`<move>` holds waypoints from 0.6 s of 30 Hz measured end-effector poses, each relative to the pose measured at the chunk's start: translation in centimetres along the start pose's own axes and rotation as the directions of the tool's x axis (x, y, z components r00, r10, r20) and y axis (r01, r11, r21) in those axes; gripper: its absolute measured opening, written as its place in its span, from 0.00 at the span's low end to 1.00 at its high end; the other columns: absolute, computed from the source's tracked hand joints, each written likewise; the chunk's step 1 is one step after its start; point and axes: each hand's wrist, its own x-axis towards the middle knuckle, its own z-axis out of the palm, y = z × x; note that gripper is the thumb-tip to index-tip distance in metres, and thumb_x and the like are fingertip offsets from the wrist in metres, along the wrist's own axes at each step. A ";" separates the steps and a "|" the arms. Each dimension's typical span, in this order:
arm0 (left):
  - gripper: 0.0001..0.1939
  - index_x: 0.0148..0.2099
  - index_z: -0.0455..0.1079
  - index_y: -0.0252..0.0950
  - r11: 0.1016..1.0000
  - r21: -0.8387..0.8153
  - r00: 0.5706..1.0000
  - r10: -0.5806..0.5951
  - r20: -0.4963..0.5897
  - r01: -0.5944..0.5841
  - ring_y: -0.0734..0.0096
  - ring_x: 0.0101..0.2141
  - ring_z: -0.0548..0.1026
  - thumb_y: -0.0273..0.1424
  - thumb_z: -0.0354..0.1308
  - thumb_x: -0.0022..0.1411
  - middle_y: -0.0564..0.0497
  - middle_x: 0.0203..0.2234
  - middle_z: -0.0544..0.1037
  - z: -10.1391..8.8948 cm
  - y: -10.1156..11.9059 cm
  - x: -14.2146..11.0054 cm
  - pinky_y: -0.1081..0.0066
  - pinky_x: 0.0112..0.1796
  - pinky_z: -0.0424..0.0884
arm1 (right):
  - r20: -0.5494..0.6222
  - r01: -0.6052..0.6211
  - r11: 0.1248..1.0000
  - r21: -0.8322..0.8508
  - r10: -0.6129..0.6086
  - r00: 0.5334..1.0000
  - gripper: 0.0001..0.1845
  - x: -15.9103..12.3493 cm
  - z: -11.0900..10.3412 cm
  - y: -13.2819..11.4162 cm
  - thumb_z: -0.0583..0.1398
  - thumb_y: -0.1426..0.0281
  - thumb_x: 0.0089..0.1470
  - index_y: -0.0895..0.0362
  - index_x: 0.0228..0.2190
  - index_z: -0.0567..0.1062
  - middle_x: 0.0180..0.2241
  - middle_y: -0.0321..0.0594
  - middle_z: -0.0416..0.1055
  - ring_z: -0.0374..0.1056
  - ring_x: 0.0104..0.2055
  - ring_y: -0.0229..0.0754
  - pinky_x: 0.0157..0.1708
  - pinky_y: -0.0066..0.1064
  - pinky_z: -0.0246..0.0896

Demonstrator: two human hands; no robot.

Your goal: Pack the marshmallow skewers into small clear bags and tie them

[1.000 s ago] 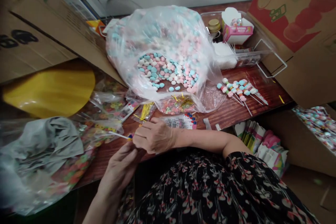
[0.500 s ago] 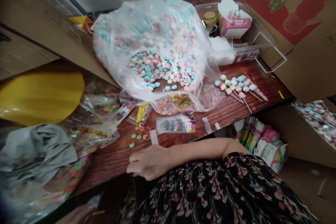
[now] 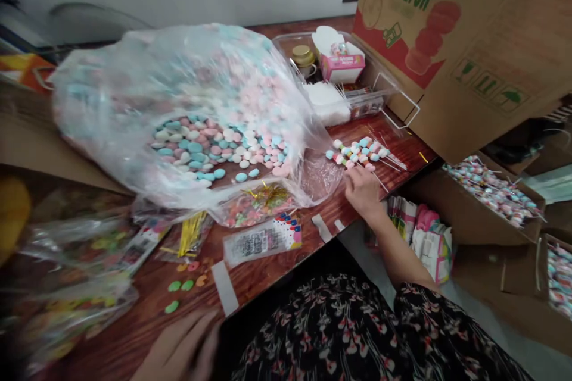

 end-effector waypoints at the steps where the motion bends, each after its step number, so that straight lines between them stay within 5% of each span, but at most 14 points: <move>1: 0.18 0.49 0.74 0.44 0.991 0.080 0.992 0.102 0.068 -0.107 0.57 0.41 0.76 0.26 0.62 0.55 0.47 0.42 0.79 1.5 0.4 2.2 0.59 0.46 0.72 | 0.029 -0.079 0.990 -0.117 0.083 0.996 0.11 0.5 -0.2 1.1 0.53 0.70 0.60 0.58 0.37 0.76 0.39 0.47 0.73 0.65 0.42 0.46 0.41 0.34 0.56; 4: 0.18 0.50 0.72 0.36 0.928 0.226 0.927 0.223 0.301 -0.296 0.53 0.45 0.73 0.24 0.56 0.57 0.40 0.44 0.77 5.3 2.5 8.1 0.56 0.46 0.71 | 0.132 -0.131 0.936 -0.327 0.183 0.974 0.12 1.4 -0.2 3.1 0.54 0.69 0.59 0.60 0.39 0.76 0.41 0.51 0.72 0.63 0.43 0.49 0.38 0.35 0.54; 8: 0.15 0.47 0.71 0.30 0.891 0.349 0.869 0.094 0.486 -0.291 0.53 0.43 0.71 0.21 0.52 0.59 0.37 0.44 0.74 7.6 4.0 11.3 0.58 0.41 0.70 | 0.186 -0.023 0.932 -0.363 0.096 0.978 0.15 1.5 1.0 3.8 0.52 0.69 0.60 0.61 0.40 0.76 0.44 0.52 0.71 0.61 0.45 0.50 0.37 0.35 0.51; 13: 0.17 0.51 0.70 0.28 0.840 0.442 0.884 0.090 0.459 -0.314 0.55 0.42 0.70 0.20 0.49 0.61 0.37 0.45 0.74 7.7 2.9 10.2 0.60 0.41 0.69 | 0.165 -0.008 0.954 -0.298 0.060 0.984 0.15 1.3 1.8 4.0 0.50 0.70 0.60 0.61 0.37 0.76 0.41 0.51 0.73 0.64 0.40 0.47 0.35 0.34 0.50; 18: 0.14 0.46 0.73 0.34 0.880 0.414 0.935 0.085 0.344 -0.232 0.57 0.38 0.71 0.20 0.52 0.59 0.41 0.39 0.76 8.1 2.0 9.7 0.60 0.39 0.68 | -0.013 -0.094 0.995 0.021 0.094 0.995 0.12 -1.0 1.3 4.7 0.52 0.69 0.58 0.58 0.33 0.75 0.33 0.46 0.74 0.67 0.34 0.44 0.35 0.33 0.56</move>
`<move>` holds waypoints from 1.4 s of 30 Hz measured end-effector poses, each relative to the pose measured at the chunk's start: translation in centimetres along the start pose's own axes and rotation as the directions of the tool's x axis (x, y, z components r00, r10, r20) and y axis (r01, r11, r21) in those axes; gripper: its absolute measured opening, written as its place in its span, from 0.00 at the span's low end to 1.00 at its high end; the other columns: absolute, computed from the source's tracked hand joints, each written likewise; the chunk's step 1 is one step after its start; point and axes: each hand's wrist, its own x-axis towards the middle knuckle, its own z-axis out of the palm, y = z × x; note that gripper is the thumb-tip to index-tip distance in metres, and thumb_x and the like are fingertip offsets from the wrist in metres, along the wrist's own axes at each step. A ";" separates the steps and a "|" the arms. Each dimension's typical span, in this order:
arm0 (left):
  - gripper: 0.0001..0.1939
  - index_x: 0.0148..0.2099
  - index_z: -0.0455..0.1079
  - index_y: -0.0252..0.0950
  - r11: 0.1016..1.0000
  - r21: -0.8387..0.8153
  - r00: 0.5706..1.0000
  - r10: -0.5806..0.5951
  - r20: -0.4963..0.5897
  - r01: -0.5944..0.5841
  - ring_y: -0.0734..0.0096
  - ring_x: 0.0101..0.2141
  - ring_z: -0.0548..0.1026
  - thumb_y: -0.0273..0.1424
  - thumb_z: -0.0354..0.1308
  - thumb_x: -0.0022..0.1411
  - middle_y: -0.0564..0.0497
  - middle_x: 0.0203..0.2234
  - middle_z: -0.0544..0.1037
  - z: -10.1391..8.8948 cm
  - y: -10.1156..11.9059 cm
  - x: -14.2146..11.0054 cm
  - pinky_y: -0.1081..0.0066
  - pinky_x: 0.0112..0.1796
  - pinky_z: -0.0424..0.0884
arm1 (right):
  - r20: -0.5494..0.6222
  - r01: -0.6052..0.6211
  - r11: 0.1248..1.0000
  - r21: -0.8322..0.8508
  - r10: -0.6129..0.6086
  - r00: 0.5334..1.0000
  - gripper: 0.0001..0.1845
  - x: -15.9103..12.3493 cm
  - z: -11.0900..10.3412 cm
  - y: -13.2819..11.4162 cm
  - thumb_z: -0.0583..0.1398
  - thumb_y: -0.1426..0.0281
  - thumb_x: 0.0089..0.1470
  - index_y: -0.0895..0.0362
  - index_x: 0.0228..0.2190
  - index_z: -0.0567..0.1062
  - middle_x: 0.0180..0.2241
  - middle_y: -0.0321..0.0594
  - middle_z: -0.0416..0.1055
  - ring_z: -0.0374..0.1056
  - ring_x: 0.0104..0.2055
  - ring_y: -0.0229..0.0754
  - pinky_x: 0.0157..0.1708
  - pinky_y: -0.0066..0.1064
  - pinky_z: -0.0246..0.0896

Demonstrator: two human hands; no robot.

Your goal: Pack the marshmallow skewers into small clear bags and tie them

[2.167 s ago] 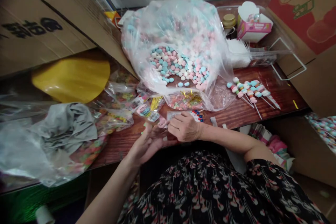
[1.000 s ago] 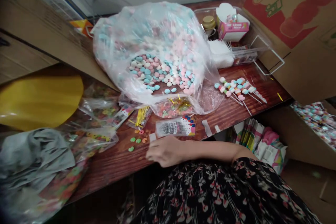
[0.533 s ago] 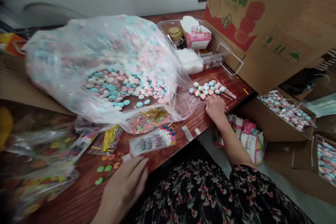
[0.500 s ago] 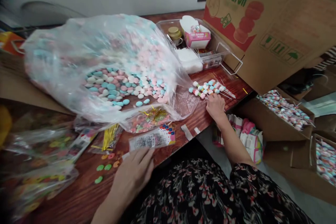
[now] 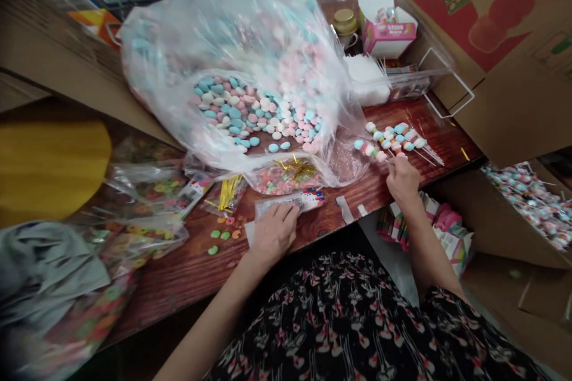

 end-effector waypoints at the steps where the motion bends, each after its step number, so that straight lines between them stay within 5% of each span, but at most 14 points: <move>1: 0.13 0.44 0.73 0.34 1.000 -0.016 0.999 0.000 -0.036 0.000 0.58 0.38 0.71 0.20 0.52 0.59 0.42 0.38 0.77 0.3 -0.1 0.0 0.60 0.38 0.68 | -0.041 0.003 0.996 0.092 0.000 0.999 0.11 -0.7 -0.2 0.3 0.53 0.68 0.58 0.58 0.32 0.74 0.32 0.45 0.74 0.67 0.34 0.43 0.35 0.32 0.57; 6: 0.09 0.37 0.74 0.36 0.997 -0.070 0.978 -0.029 -0.207 0.014 0.62 0.34 0.71 0.22 0.53 0.61 0.45 0.31 0.77 1.2 -0.5 -0.2 0.64 0.36 0.67 | -0.061 -0.025 0.916 0.400 0.054 0.997 0.08 -3.7 -1.3 0.4 0.57 0.66 0.57 0.56 0.32 0.74 0.26 0.37 0.71 0.66 0.27 0.39 0.30 0.29 0.60; 11: 0.09 0.40 0.75 0.37 0.990 -0.095 0.987 -0.114 -0.111 0.103 0.60 0.37 0.72 0.25 0.54 0.62 0.45 0.35 0.78 0.1 0.2 -0.2 0.64 0.35 0.67 | 0.076 -0.006 0.856 0.516 -0.039 0.996 0.07 -4.2 -3.1 -1.8 0.58 0.67 0.56 0.56 0.29 0.74 0.25 0.35 0.70 0.65 0.26 0.36 0.28 0.28 0.59; 14: 0.08 0.38 0.75 0.37 0.968 -0.191 0.971 -0.190 -0.142 0.162 0.61 0.36 0.73 0.25 0.54 0.63 0.45 0.34 0.79 0.0 0.2 0.1 0.65 0.35 0.67 | 0.123 0.044 0.822 0.568 -0.138 0.983 0.07 -3.8 -3.9 -3.3 0.58 0.69 0.57 0.56 0.29 0.74 0.26 0.34 0.70 0.65 0.26 0.35 0.29 0.28 0.59; 17: 0.09 0.33 0.75 0.36 0.872 -0.445 0.923 -0.322 -0.208 0.204 0.65 0.32 0.74 0.29 0.54 0.64 0.47 0.29 0.78 0.4 -0.3 0.3 0.67 0.35 0.68 | 0.152 0.081 0.785 0.614 -0.218 0.964 0.06 -3.7 -4.4 -4.4 0.58 0.70 0.57 0.56 0.28 0.74 0.25 0.33 0.70 0.64 0.26 0.35 0.29 0.28 0.59; 22: 0.10 0.28 0.74 0.37 0.630 -0.737 0.857 -0.496 -0.137 0.247 0.71 0.27 0.73 0.35 0.60 0.60 0.52 0.23 0.76 1.0 -1.4 0.3 0.70 0.32 0.68 | 0.206 0.102 0.749 0.655 -0.307 0.929 0.07 -3.7 -5.2 -5.6 0.58 0.69 0.58 0.56 0.29 0.74 0.27 0.35 0.71 0.67 0.29 0.36 0.32 0.29 0.60; 34: 0.07 0.31 0.75 0.38 0.621 -0.760 0.899 -0.421 -0.119 0.190 0.71 0.28 0.74 0.34 0.61 0.60 0.52 0.26 0.78 0.6 -1.7 0.2 0.71 0.33 0.69 | 0.238 0.264 0.721 0.641 -0.513 0.825 0.09 -2.7 -4.9 -7.1 0.55 0.72 0.60 0.56 0.31 0.74 0.28 0.37 0.72 0.67 0.30 0.37 0.33 0.29 0.60; 42: 0.07 0.34 0.77 0.37 0.742 -0.664 0.940 -0.287 -0.185 0.096 0.69 0.32 0.74 0.34 0.61 0.62 0.49 0.29 0.78 1.0 -1.7 0.2 0.69 0.35 0.69 | 0.373 0.534 0.735 0.418 -0.675 0.636 0.12 -0.8 -6.5 -6.4 0.52 0.76 0.57 0.56 0.34 0.75 0.32 0.40 0.73 0.66 0.31 0.38 0.32 0.29 0.55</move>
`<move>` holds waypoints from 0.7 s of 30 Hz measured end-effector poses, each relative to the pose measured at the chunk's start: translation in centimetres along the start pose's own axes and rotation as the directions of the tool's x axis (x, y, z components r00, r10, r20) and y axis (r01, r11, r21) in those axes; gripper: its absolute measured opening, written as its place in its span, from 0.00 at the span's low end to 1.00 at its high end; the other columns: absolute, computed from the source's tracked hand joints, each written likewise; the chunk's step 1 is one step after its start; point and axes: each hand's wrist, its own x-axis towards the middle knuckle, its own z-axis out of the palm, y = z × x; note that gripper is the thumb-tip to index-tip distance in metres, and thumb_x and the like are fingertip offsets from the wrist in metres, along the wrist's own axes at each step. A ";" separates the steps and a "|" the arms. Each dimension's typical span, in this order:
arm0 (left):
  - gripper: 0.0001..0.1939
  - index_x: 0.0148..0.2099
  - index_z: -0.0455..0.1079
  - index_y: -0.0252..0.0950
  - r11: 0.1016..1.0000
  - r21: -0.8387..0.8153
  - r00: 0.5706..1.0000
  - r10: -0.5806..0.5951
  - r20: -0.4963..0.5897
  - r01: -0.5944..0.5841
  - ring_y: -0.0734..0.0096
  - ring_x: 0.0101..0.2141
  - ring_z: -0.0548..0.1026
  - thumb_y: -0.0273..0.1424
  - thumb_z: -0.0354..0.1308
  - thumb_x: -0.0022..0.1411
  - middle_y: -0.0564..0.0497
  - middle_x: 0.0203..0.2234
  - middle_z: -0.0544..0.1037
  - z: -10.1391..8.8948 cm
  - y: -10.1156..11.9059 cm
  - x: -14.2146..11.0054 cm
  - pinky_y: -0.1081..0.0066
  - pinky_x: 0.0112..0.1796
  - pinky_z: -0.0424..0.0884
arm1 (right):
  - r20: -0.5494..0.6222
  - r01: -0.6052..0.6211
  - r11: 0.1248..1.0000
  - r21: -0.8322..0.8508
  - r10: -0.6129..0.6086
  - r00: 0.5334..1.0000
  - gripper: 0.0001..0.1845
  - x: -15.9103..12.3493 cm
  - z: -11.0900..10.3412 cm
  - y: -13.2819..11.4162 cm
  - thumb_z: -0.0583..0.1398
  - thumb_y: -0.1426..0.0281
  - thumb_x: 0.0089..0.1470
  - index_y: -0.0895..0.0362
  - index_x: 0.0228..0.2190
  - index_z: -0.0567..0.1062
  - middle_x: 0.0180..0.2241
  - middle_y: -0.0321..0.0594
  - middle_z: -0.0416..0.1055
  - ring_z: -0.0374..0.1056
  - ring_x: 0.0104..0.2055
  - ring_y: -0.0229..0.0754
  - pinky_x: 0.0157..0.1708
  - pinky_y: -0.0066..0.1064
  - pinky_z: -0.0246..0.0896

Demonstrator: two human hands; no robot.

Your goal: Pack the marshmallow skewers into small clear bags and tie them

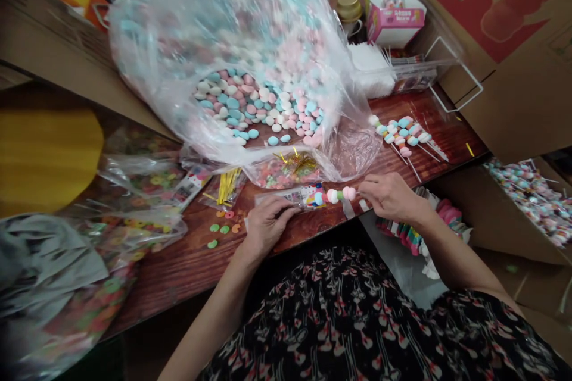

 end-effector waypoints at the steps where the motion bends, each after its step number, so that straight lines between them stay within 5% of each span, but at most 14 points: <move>1: 0.07 0.34 0.77 0.37 0.999 0.021 1.000 0.025 0.006 -0.025 0.69 0.32 0.74 0.34 0.60 0.62 0.48 0.29 0.78 0.0 -0.1 0.0 0.69 0.36 0.70 | 0.018 0.019 0.999 -0.027 -0.019 1.000 0.12 0.1 -0.4 0.0 0.52 0.76 0.57 0.56 0.33 0.75 0.31 0.40 0.73 0.66 0.30 0.37 0.31 0.29 0.54; 7: 0.06 0.36 0.76 0.36 0.985 0.085 0.988 0.149 0.033 -0.151 0.69 0.32 0.74 0.32 0.60 0.63 0.47 0.30 0.77 0.0 -0.4 -0.2 0.69 0.35 0.70 | 0.097 0.148 0.970 -0.191 -0.132 0.987 0.13 1.4 -0.8 -1.5 0.52 0.79 0.53 0.57 0.32 0.75 0.28 0.39 0.70 0.59 0.27 0.36 0.28 0.30 0.45; 10: 0.06 0.37 0.76 0.36 0.978 0.082 0.981 0.189 0.031 -0.191 0.70 0.32 0.73 0.32 0.60 0.63 0.48 0.31 0.77 0.1 -0.7 -0.2 0.70 0.35 0.71 | 0.047 0.172 0.943 -0.286 -0.165 0.985 0.13 1.9 -0.4 -2.3 0.52 0.80 0.52 0.58 0.31 0.75 0.29 0.40 0.71 0.58 0.29 0.37 0.29 0.30 0.45; 13: 0.05 0.37 0.76 0.36 0.977 0.072 0.980 0.199 0.015 -0.200 0.71 0.31 0.73 0.32 0.60 0.63 0.49 0.30 0.76 0.2 -1.0 -0.4 0.70 0.34 0.70 | -0.046 0.181 0.913 -0.365 -0.211 0.976 0.12 2.2 -0.1 -3.0 0.53 0.79 0.53 0.59 0.32 0.76 0.30 0.40 0.72 0.60 0.31 0.38 0.31 0.31 0.47; 17: 0.06 0.38 0.75 0.36 0.981 0.055 0.983 0.183 0.030 -0.184 0.70 0.33 0.73 0.30 0.58 0.64 0.48 0.32 0.76 0.1 -1.2 -0.6 0.69 0.35 0.71 | -0.010 0.272 0.901 -0.339 -0.292 0.956 0.13 2.6 -0.1 -3.3 0.52 0.79 0.55 0.58 0.32 0.76 0.29 0.39 0.73 0.61 0.31 0.39 0.33 0.32 0.47; 21: 0.11 0.48 0.73 0.36 0.987 0.041 0.986 0.152 0.064 -0.154 0.67 0.38 0.73 0.32 0.58 0.64 0.46 0.37 0.75 -0.1 -0.8 -0.7 0.66 0.39 0.71 | -0.013 0.236 0.906 -0.351 -0.257 0.966 0.10 2.8 -0.2 -2.8 0.54 0.76 0.56 0.56 0.33 0.76 0.29 0.37 0.74 0.61 0.32 0.38 0.33 0.32 0.46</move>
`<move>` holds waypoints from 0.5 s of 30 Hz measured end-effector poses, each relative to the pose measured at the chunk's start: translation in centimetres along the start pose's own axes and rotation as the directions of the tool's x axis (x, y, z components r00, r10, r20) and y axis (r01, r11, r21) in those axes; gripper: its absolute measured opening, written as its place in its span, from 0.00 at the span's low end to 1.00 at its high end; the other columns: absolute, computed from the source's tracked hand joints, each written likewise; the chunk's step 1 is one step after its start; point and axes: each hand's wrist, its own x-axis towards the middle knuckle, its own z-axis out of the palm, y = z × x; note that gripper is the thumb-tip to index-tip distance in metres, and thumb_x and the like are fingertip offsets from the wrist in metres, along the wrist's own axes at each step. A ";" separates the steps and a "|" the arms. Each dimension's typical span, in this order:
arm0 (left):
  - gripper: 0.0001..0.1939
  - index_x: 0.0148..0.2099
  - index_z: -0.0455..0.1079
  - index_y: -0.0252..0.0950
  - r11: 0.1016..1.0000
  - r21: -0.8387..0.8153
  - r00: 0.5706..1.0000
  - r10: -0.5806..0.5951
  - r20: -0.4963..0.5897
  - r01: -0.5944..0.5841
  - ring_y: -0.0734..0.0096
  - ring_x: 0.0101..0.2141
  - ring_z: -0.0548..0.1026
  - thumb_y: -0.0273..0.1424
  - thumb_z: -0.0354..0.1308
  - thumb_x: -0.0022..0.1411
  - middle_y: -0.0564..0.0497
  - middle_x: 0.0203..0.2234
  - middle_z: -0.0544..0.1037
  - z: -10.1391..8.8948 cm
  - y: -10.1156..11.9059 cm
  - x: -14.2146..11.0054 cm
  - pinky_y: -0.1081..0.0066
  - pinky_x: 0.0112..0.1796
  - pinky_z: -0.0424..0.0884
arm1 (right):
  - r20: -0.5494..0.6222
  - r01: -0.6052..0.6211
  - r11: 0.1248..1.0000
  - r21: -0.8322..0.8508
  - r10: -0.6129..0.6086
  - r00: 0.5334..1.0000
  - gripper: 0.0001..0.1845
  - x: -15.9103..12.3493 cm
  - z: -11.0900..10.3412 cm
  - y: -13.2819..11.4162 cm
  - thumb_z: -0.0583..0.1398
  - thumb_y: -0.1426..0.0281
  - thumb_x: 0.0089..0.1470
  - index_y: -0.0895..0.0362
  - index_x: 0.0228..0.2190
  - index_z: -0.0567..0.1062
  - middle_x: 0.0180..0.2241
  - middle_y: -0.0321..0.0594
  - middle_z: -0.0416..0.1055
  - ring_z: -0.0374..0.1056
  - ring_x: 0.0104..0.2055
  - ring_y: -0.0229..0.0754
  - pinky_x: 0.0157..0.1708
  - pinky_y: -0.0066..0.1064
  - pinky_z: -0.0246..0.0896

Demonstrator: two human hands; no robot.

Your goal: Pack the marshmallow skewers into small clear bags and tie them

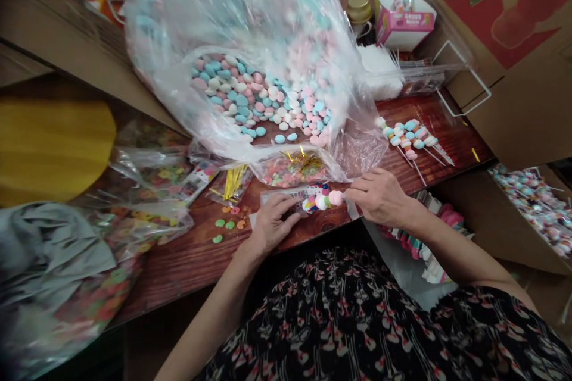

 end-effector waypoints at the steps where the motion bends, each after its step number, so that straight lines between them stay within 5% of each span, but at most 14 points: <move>1: 0.14 0.50 0.72 0.36 1.000 0.006 1.000 0.001 0.013 -0.001 0.66 0.39 0.72 0.33 0.59 0.63 0.45 0.39 0.75 0.0 0.2 0.1 0.65 0.40 0.71 | 0.003 -0.004 1.000 -0.004 0.004 1.000 0.10 0.0 0.0 0.1 0.55 0.75 0.57 0.55 0.34 0.76 0.30 0.36 0.74 0.62 0.32 0.38 0.34 0.32 0.45; 6: 0.18 0.50 0.73 0.37 0.992 0.102 0.996 0.076 0.039 -0.080 0.58 0.45 0.68 0.39 0.62 0.60 0.43 0.44 0.74 -0.1 1.3 1.5 0.54 0.48 0.67 | -0.009 -0.003 1.000 -0.004 0.003 1.000 0.10 0.3 -0.3 0.1 0.55 0.75 0.57 0.56 0.34 0.76 0.29 0.36 0.74 0.62 0.32 0.38 0.34 0.32 0.46; 10: 0.17 0.51 0.72 0.37 0.994 -0.034 0.993 0.104 0.047 -0.103 0.55 0.52 0.66 0.39 0.60 0.62 0.42 0.47 0.75 -0.8 2.8 2.8 0.51 0.54 0.62 | -0.104 0.014 0.998 0.056 -0.008 0.995 0.10 0.3 -1.2 0.4 0.54 0.75 0.57 0.56 0.34 0.76 0.31 0.38 0.75 0.64 0.33 0.38 0.34 0.32 0.50; 15: 0.21 0.60 0.64 0.36 0.911 -0.370 0.936 -0.047 0.349 0.183 0.64 0.44 0.73 0.38 0.52 0.68 0.45 0.46 0.76 -2.6 5.2 3.9 0.66 0.47 0.68 | -0.202 0.126 0.985 0.119 -0.101 0.974 0.11 0.4 -2.6 1.5 0.53 0.77 0.55 0.56 0.34 0.75 0.32 0.38 0.76 0.66 0.34 0.38 0.34 0.32 0.52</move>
